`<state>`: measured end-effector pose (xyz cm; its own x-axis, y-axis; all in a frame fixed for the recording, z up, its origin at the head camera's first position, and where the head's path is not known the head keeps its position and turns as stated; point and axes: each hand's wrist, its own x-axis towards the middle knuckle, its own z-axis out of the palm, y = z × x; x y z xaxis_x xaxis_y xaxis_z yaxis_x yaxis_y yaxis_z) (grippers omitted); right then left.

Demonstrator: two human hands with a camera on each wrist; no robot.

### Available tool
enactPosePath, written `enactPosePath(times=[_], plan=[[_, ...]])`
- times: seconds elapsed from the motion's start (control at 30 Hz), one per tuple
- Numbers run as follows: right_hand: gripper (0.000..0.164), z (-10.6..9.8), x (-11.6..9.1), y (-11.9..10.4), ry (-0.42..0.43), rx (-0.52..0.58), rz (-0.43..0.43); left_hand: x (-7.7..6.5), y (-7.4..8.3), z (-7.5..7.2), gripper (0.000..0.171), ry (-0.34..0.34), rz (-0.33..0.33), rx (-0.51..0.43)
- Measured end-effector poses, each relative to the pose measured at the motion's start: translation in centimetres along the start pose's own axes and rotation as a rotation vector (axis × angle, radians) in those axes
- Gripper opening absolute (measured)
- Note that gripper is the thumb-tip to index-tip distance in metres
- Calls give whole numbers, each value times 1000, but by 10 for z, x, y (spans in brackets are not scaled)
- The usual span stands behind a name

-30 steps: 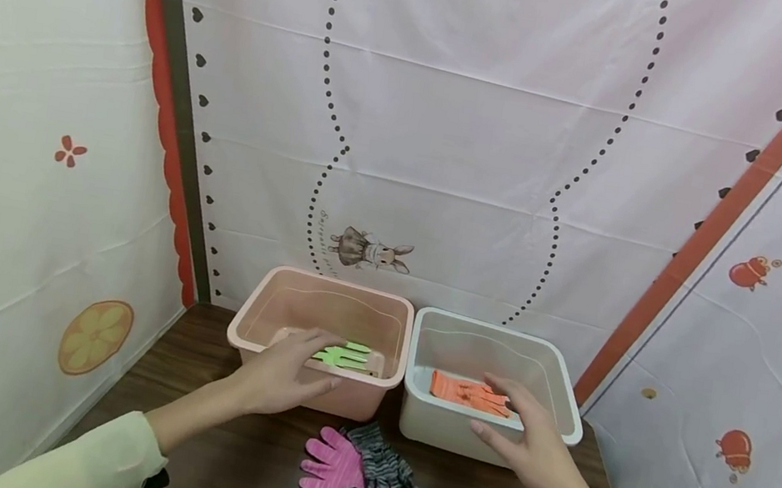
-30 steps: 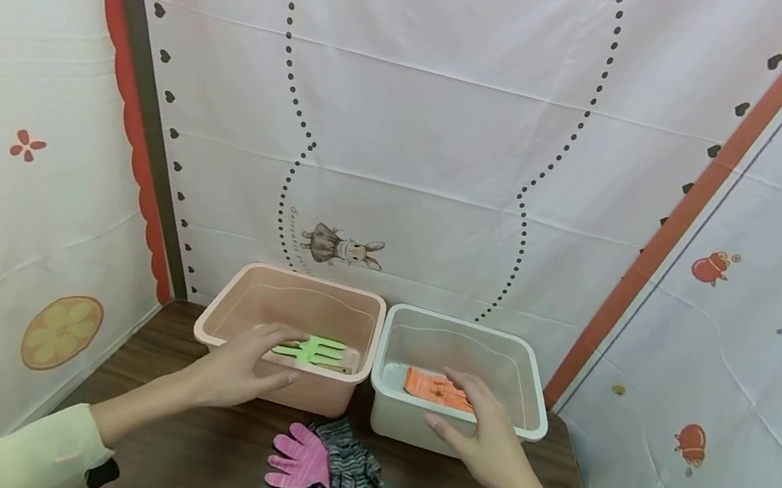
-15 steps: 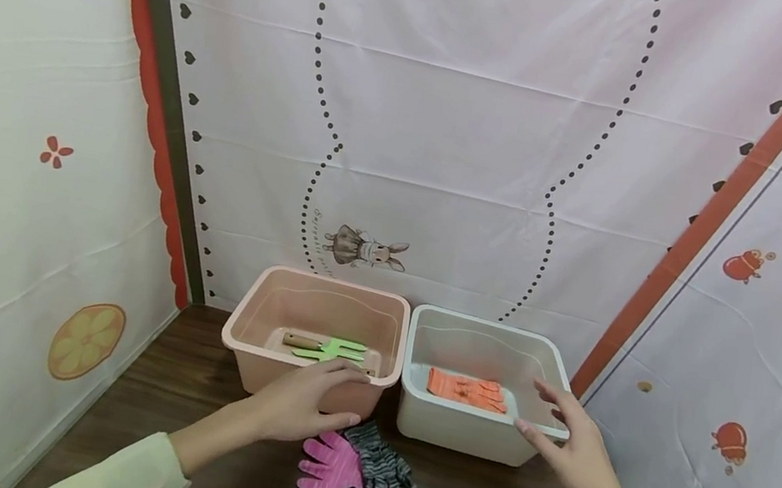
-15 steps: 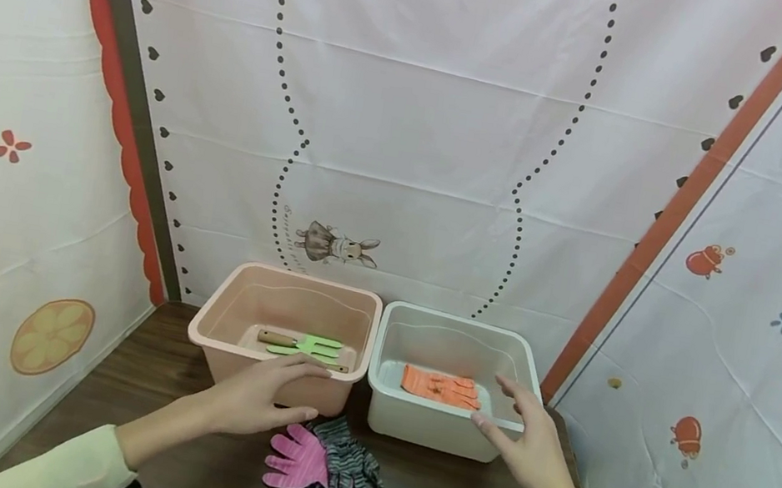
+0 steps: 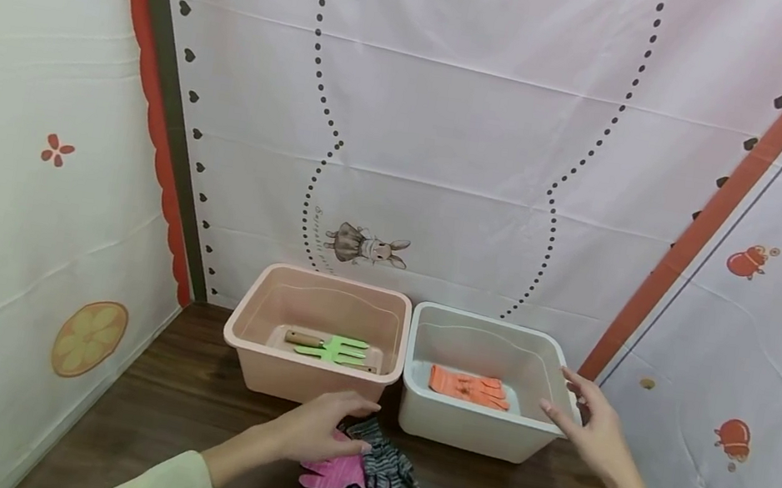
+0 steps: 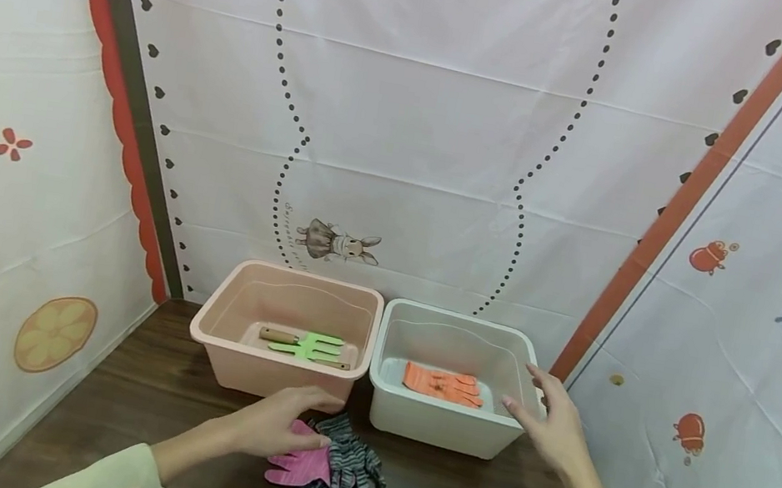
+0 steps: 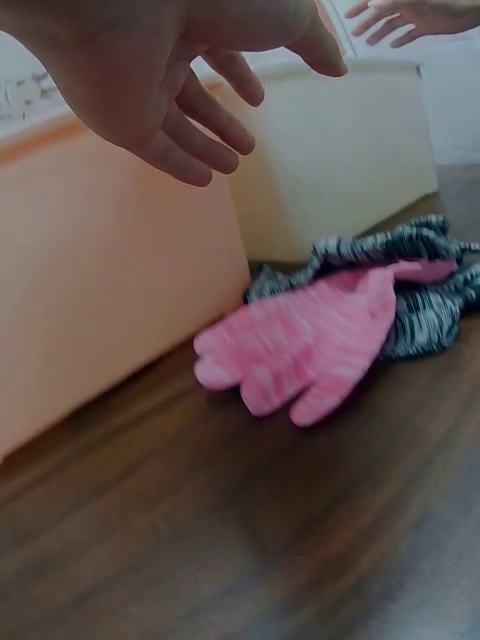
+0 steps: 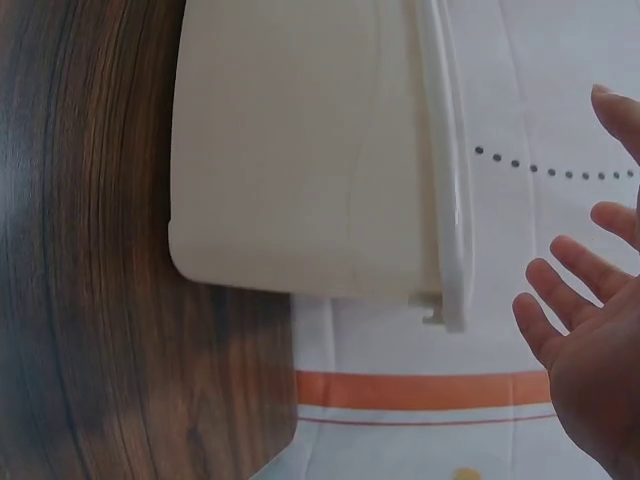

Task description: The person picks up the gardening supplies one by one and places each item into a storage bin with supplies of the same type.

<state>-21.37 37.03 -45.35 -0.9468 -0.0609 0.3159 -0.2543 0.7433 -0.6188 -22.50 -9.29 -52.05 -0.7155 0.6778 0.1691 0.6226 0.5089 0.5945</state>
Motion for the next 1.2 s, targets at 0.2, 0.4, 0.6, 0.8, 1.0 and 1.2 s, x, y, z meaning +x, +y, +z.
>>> enactPosePath(times=[0.2, 0.4, 0.6, 0.8, 1.0, 1.2], plan=[[76, -5, 5, 14, -23, 40, 89, 0, -20, 28, 60, 15, -74, 6], [77, -3, 3, 34, -41, 84, 142, -1, -32, 49, 61, 33, -164, -17], [71, 3, -2, 50, -57, 97, 204, 4, -35, 62, 64, 56, -163, -25], [68, 8, -3, 55, -89, 167, 260, 8, -38, 72, 65, 48, -148, -12], [65, 12, -2, 58, -111, 317, 337, 8, -45, 79, 63, 61, -150, 18], [65, 14, -4, 61, -116, 484, 390, 8, -49, 83, 62, 59, -169, 23]])
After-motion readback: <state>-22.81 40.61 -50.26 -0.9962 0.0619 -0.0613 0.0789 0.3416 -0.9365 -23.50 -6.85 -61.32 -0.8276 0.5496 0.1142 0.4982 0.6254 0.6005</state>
